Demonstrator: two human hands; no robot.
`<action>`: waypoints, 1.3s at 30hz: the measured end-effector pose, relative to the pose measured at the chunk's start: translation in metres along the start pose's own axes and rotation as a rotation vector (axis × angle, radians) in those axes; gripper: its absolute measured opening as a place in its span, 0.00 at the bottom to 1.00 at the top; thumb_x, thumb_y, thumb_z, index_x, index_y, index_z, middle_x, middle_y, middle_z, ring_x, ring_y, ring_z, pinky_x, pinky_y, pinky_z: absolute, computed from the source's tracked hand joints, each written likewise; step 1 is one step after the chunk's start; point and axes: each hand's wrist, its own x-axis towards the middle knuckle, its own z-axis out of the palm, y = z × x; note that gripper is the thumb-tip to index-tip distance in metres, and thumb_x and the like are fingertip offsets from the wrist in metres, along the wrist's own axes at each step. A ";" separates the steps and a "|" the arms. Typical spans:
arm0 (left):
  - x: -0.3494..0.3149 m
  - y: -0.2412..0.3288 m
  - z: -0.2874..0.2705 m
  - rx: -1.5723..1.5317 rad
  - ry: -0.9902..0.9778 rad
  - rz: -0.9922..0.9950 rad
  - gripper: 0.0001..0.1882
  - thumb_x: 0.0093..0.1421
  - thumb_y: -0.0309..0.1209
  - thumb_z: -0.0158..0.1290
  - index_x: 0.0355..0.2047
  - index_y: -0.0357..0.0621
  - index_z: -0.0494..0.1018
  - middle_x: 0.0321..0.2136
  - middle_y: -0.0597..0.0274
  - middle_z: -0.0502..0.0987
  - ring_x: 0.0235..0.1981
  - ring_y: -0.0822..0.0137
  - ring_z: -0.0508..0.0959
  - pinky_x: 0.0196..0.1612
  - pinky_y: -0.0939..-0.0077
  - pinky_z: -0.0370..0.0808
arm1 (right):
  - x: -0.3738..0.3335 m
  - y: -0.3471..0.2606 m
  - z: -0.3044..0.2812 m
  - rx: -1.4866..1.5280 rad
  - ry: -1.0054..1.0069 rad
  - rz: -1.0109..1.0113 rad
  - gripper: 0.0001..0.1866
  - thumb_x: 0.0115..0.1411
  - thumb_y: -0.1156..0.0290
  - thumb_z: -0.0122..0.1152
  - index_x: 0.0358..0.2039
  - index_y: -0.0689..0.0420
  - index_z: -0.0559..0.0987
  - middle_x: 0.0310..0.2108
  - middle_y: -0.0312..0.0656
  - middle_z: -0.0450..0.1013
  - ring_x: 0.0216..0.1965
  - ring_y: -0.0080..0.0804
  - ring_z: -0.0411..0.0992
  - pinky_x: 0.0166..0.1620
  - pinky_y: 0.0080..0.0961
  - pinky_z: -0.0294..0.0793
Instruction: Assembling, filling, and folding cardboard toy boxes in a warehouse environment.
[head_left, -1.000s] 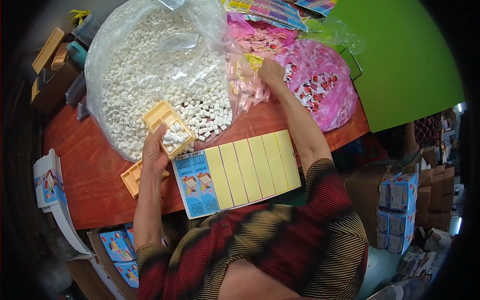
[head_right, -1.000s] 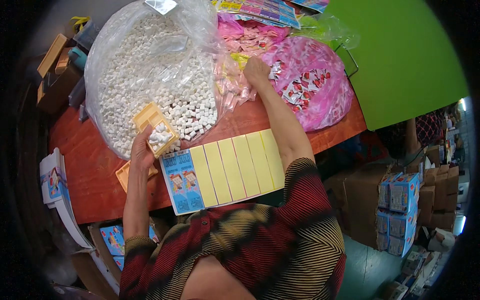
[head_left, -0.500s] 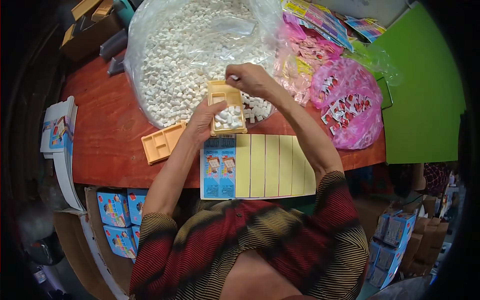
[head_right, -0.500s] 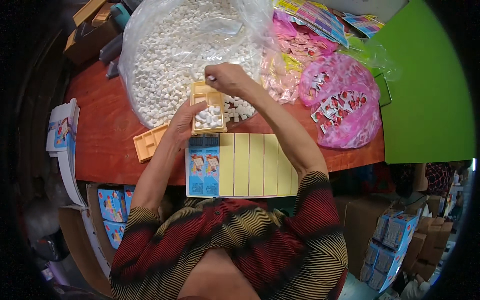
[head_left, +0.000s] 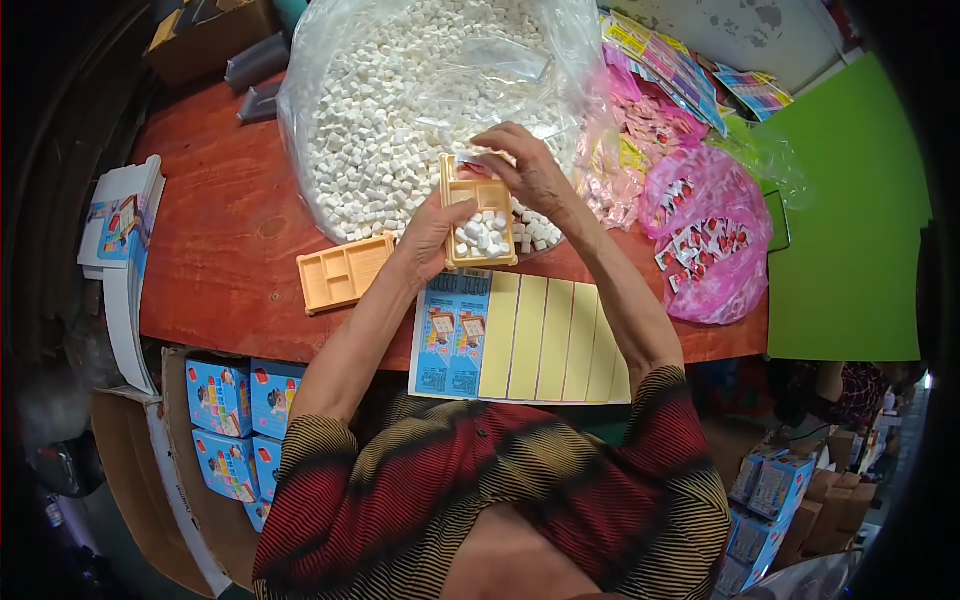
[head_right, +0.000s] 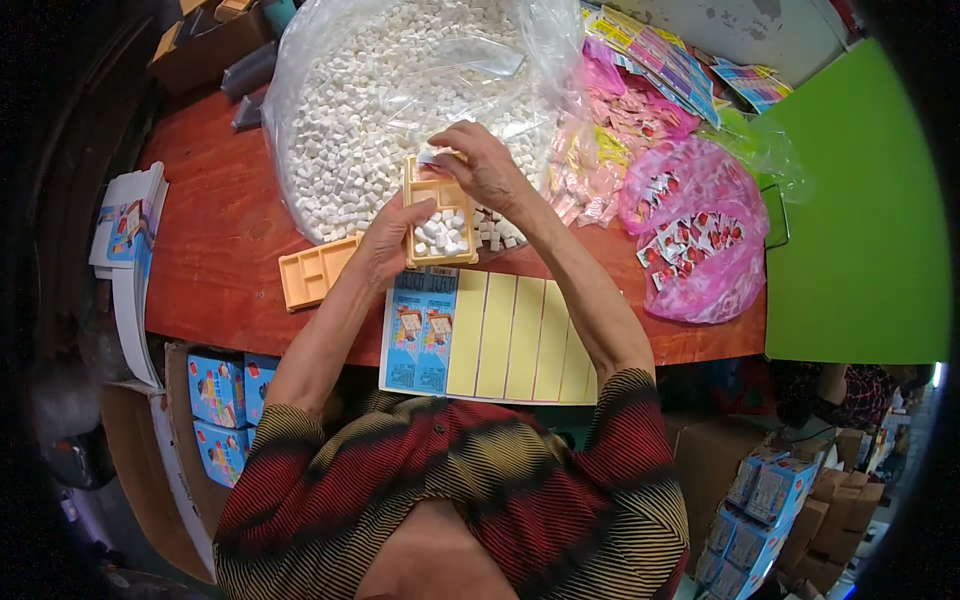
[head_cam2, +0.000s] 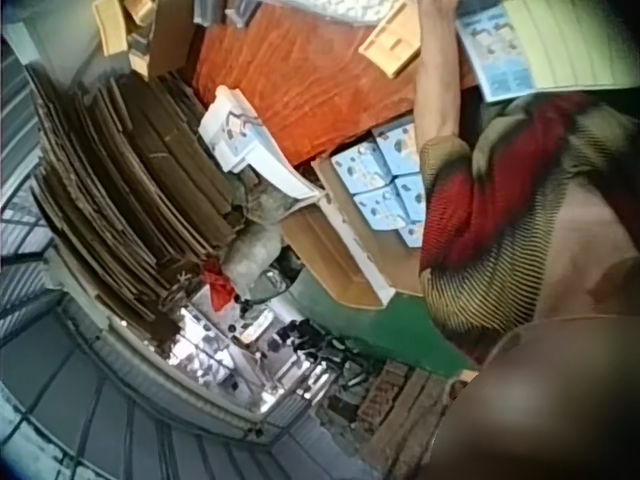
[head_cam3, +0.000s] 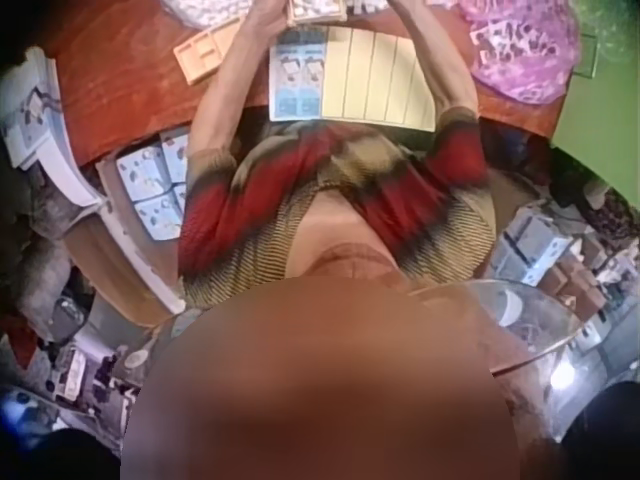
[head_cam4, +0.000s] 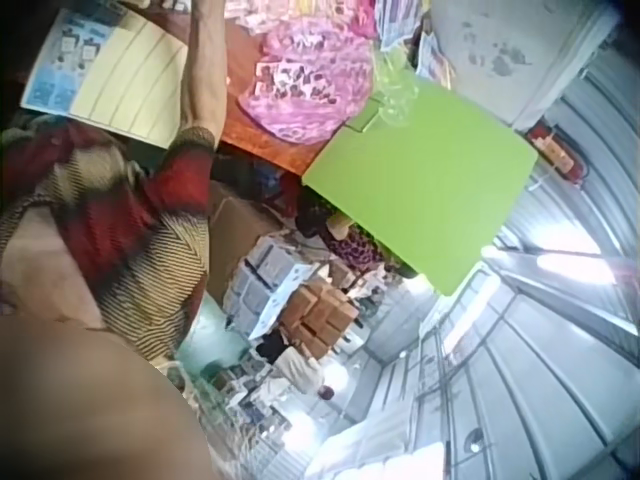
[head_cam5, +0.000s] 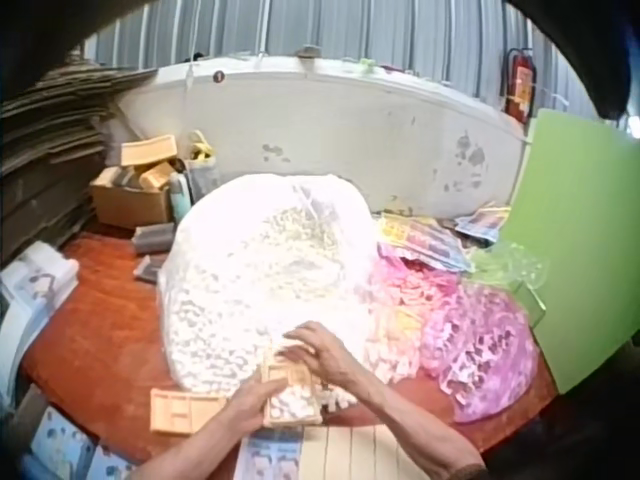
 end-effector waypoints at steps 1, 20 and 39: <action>0.000 0.000 -0.001 -0.002 0.001 -0.001 0.18 0.51 0.20 0.46 0.44 0.40 0.59 0.36 0.58 0.69 0.34 0.66 0.74 0.36 0.71 0.76 | 0.000 0.000 -0.001 0.000 -0.002 0.001 0.12 0.47 0.72 0.57 0.34 0.59 0.72 0.30 0.43 0.68 0.33 0.36 0.67 0.36 0.26 0.66; -0.011 0.002 -0.023 -0.003 -0.003 0.044 0.22 0.52 0.27 0.48 0.47 0.36 0.57 0.41 0.55 0.68 0.40 0.64 0.72 0.43 0.69 0.72 | -0.006 0.055 -0.028 -0.957 -0.060 -0.068 0.07 0.43 0.76 0.47 0.25 0.56 0.73 0.27 0.37 0.67 0.35 0.34 0.64 0.41 0.33 0.59; 0.003 0.000 -0.027 -0.294 0.038 0.113 0.31 0.58 0.52 0.24 0.52 0.41 0.53 0.48 0.52 0.62 0.48 0.56 0.65 0.49 0.58 0.63 | 0.009 -0.019 -0.056 0.827 0.027 0.632 0.06 0.54 0.70 0.50 0.25 0.59 0.70 0.21 0.34 0.68 0.21 0.17 0.64 0.25 0.12 0.63</action>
